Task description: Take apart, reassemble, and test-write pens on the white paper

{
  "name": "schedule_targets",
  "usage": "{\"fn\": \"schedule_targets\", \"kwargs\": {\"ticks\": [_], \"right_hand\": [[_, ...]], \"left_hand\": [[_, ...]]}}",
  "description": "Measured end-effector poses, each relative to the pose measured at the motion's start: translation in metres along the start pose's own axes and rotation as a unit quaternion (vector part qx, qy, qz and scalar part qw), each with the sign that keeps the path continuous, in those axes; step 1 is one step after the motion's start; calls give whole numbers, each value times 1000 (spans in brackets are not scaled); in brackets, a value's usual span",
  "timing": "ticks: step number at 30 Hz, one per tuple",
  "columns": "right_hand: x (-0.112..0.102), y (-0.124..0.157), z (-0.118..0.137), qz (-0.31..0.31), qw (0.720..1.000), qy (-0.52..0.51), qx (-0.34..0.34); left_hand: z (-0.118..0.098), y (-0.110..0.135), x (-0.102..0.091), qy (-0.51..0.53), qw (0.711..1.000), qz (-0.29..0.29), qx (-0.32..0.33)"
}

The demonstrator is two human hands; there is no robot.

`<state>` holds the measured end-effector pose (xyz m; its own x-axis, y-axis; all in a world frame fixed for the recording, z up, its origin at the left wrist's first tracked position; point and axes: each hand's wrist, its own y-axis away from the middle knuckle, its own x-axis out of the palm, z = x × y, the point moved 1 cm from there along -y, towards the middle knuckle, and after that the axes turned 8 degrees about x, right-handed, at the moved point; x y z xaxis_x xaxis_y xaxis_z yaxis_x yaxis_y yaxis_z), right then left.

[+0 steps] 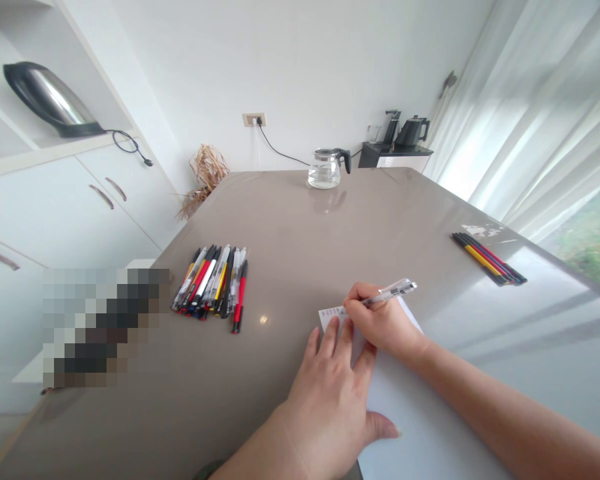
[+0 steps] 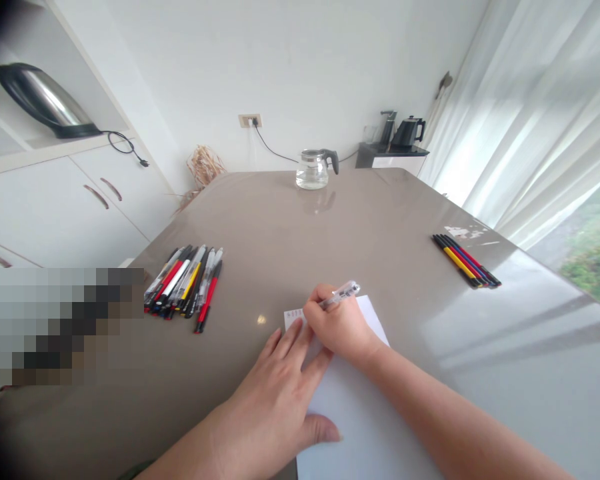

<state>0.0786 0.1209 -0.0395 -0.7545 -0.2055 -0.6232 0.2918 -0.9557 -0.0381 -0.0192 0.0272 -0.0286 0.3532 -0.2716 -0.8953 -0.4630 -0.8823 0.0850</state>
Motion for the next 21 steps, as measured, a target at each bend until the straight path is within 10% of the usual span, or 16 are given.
{"fn": "schedule_targets", "kwargs": {"ticks": [21], "right_hand": [[1, -4, -6, -12, 1000, -18, 19]], "left_hand": [[0, 1, -2, 1, 1000, 16, -3]]}}
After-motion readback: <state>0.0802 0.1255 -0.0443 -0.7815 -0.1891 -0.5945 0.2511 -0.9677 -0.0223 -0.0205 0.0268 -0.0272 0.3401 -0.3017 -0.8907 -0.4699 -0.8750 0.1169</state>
